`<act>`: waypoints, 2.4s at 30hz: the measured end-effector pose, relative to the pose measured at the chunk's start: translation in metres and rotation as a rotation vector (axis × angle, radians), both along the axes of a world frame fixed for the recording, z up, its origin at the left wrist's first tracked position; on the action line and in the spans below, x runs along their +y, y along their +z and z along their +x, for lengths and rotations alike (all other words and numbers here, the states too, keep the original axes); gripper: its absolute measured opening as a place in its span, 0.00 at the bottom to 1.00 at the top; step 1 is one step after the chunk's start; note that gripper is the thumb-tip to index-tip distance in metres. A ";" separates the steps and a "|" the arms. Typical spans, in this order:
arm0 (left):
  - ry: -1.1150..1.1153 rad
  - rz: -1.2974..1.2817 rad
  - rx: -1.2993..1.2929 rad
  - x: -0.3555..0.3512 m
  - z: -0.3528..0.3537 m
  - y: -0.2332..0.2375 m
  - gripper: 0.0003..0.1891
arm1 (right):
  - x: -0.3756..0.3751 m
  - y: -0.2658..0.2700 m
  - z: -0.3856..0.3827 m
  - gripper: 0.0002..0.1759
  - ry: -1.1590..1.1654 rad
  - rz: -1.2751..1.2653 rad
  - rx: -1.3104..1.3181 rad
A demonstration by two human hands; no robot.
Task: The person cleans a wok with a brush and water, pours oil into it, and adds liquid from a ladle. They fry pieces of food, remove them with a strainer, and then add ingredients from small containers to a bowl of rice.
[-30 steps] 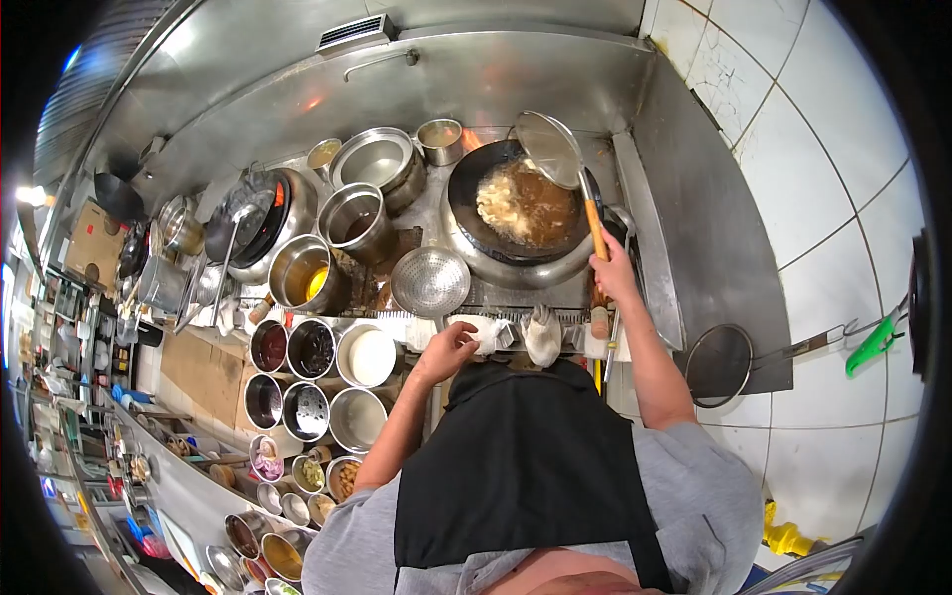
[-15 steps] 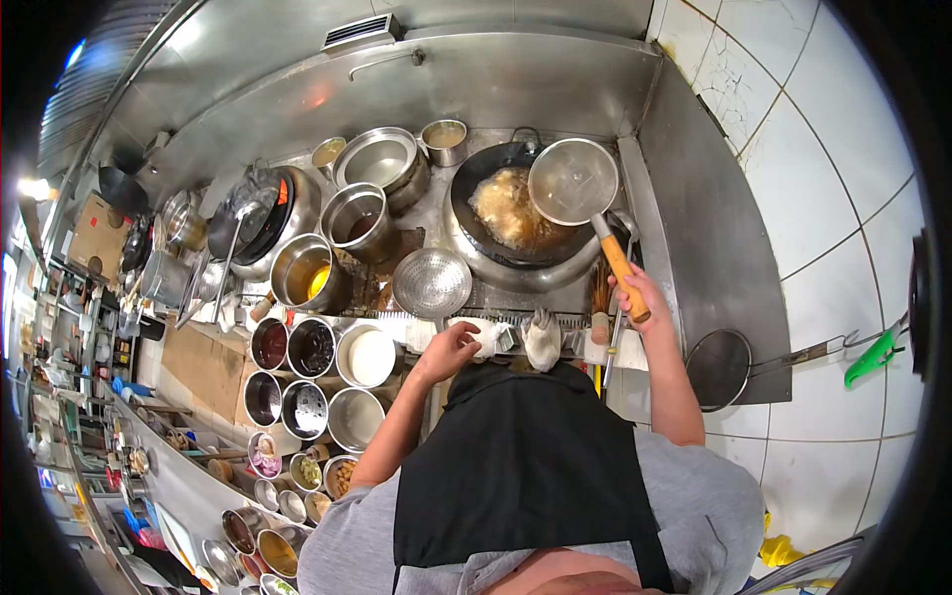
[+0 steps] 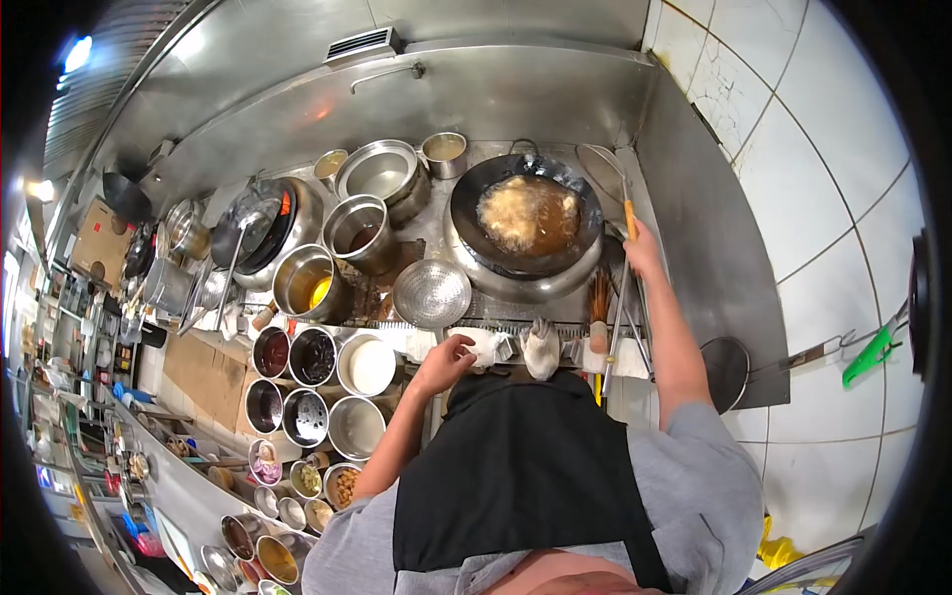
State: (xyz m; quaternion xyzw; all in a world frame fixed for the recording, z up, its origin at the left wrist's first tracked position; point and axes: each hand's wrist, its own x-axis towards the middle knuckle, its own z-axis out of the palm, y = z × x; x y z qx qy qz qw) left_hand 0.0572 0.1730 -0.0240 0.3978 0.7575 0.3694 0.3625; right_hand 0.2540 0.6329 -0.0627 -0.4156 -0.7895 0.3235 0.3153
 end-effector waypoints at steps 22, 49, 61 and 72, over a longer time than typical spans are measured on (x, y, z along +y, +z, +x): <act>0.005 -0.044 -0.021 -0.012 0.000 -0.012 0.17 | -0.110 0.042 0.020 0.33 0.037 -0.500 0.239; -0.236 0.388 0.886 0.177 0.001 -0.053 0.20 | -0.178 0.062 0.042 0.41 0.309 -0.590 0.117; -0.305 0.021 0.922 0.212 -0.004 -0.056 0.11 | -0.211 0.079 0.055 0.39 0.303 -0.621 0.050; -0.264 -0.088 0.744 0.219 -0.003 -0.061 0.14 | -0.109 0.043 0.025 0.36 0.179 -0.096 0.034</act>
